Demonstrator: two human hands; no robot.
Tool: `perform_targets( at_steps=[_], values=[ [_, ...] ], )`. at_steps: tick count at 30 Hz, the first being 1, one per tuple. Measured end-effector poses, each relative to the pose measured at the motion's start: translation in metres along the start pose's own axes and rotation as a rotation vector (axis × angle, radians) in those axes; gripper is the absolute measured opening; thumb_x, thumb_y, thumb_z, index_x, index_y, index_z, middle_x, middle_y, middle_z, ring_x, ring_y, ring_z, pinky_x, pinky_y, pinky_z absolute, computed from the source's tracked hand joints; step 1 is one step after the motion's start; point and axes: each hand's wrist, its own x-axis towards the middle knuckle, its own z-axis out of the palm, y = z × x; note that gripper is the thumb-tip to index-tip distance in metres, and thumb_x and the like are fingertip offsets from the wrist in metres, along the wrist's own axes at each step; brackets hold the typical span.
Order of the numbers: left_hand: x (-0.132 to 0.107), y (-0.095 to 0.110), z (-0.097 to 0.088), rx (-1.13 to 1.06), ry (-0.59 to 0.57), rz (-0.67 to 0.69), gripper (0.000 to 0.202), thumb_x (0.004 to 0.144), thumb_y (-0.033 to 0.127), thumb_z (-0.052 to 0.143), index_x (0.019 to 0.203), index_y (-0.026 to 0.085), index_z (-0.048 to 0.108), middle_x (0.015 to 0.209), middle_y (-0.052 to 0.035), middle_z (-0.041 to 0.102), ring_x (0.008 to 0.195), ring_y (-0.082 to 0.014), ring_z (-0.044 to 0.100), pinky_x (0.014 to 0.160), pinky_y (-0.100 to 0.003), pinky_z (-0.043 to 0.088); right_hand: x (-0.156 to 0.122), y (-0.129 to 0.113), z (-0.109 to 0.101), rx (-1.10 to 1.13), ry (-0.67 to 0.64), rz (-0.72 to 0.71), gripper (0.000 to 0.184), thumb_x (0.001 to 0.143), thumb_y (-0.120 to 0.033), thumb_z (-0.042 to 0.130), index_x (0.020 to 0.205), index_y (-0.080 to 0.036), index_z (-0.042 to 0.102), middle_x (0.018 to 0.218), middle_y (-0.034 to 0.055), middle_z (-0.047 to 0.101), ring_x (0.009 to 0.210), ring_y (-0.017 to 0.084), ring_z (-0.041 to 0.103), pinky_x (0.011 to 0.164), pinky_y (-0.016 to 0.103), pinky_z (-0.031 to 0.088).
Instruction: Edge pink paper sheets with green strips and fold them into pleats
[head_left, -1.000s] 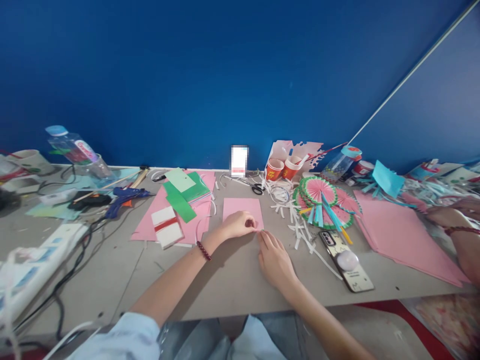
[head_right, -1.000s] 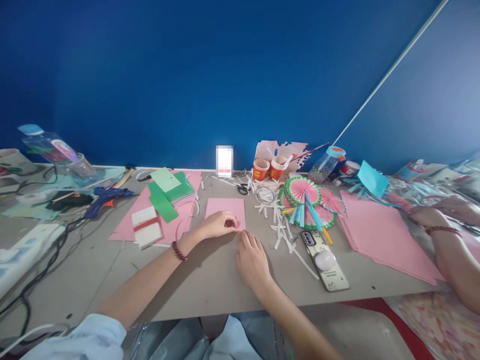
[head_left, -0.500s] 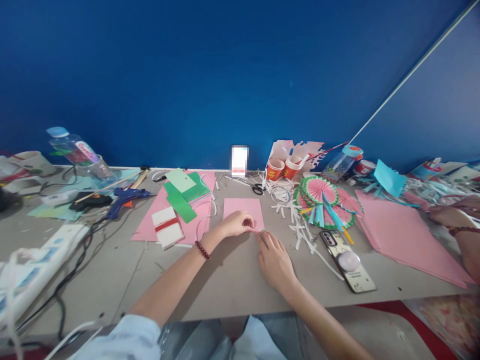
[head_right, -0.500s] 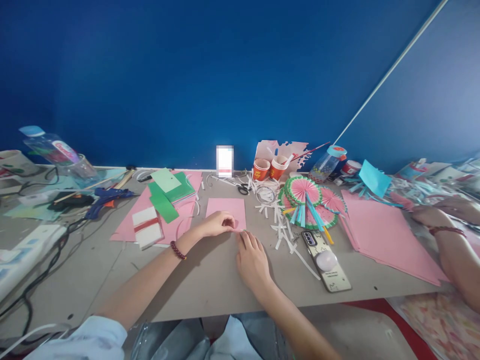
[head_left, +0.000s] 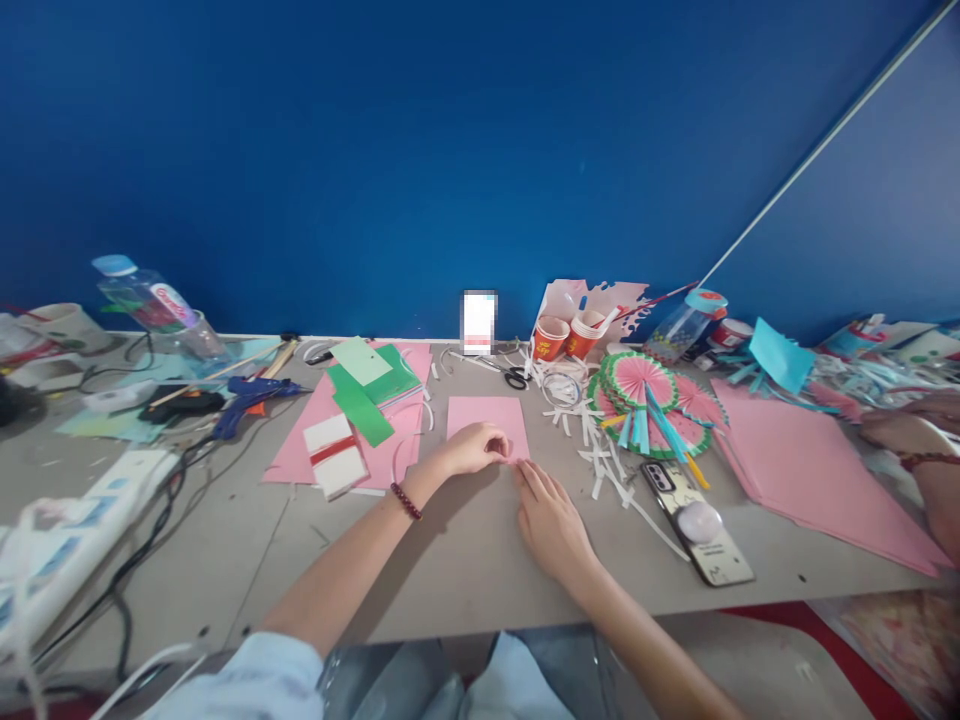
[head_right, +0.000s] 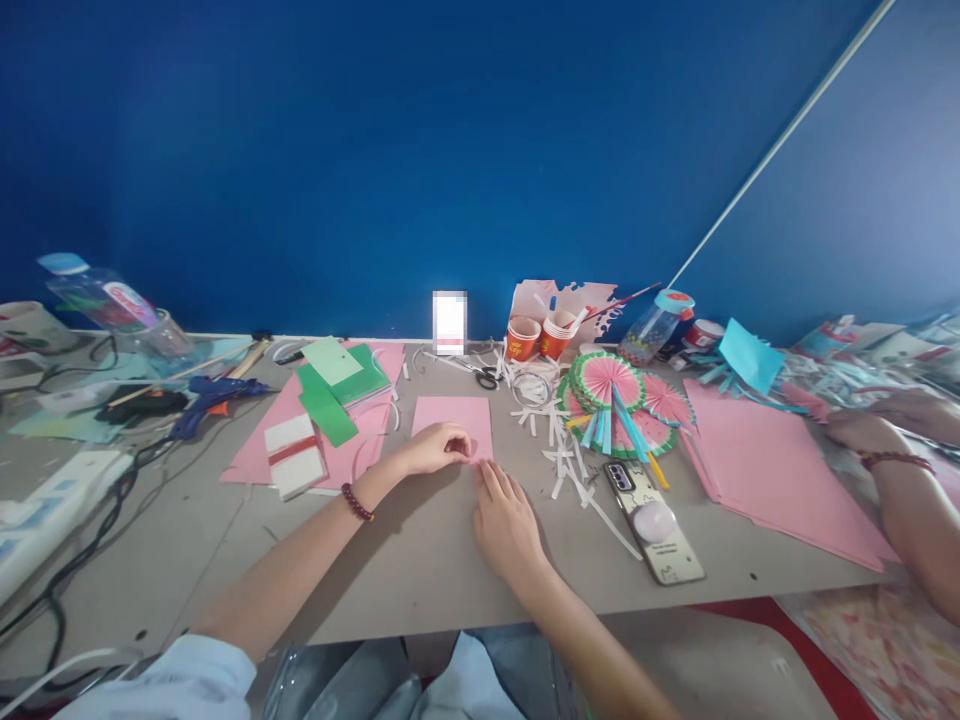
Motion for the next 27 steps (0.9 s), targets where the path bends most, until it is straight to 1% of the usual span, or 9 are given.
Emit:
perform_targets(
  at_steps=[9,13,18,22,27],
  values=[
    [-0.0001,0.0009,-0.0004,-0.009,0.002,0.011,0.002,0.073,0.016,0.066,0.071,0.017,0.066,0.075,0.0004,0.061,0.067,-0.0119,0.053,0.062,-0.021,0.038,-0.0003,-0.001,0.001,-0.018,0.036,0.004,0.055,0.08,-0.009,0.041,0.135,-0.011,0.048,0.139,0.0099,0.049,0.128,0.022,0.043,0.108,0.038,0.033],
    [-0.0003,0.0021,-0.0008,-0.009,0.0,0.002,0.002,0.072,0.015,0.066,0.072,0.017,0.066,0.075,0.0,0.061,0.068,-0.0124,0.054,0.062,-0.021,0.038,-0.0011,-0.0022,0.0013,-0.011,0.04,0.023,0.054,0.081,-0.009,0.04,0.134,-0.01,0.048,0.139,0.0102,0.05,0.128,0.021,0.044,0.108,0.038,0.033],
    [-0.0009,0.0038,-0.0012,-0.015,0.002,-0.017,0.003,0.072,0.014,0.065,0.071,0.017,0.066,0.076,-0.0002,0.062,0.068,-0.0124,0.054,0.064,-0.021,0.038,-0.002,0.0019,0.0026,0.002,0.04,0.015,0.052,0.084,-0.01,0.038,0.135,-0.009,0.047,0.139,0.0107,0.049,0.127,0.021,0.044,0.107,0.038,0.034],
    [-0.001,0.0043,-0.0013,-0.016,0.004,-0.022,0.003,0.073,0.015,0.065,0.071,0.017,0.066,0.076,-0.0002,0.062,0.067,-0.0122,0.054,0.063,-0.021,0.038,-0.002,0.0043,0.0016,0.012,0.049,-0.003,0.049,0.085,-0.012,0.039,0.132,-0.01,0.051,0.139,0.0119,0.049,0.125,0.022,0.045,0.105,0.038,0.036],
    [-0.001,0.0046,-0.0014,-0.014,-0.002,-0.011,0.005,0.072,0.012,0.064,0.071,0.017,0.065,0.076,-0.0001,0.062,0.068,-0.0121,0.054,0.064,-0.021,0.039,-0.002,0.003,0.0012,0.017,0.059,0.003,0.049,0.086,-0.012,0.038,0.132,-0.012,0.051,0.138,0.0101,0.051,0.125,0.021,0.045,0.105,0.037,0.035]
  ],
)
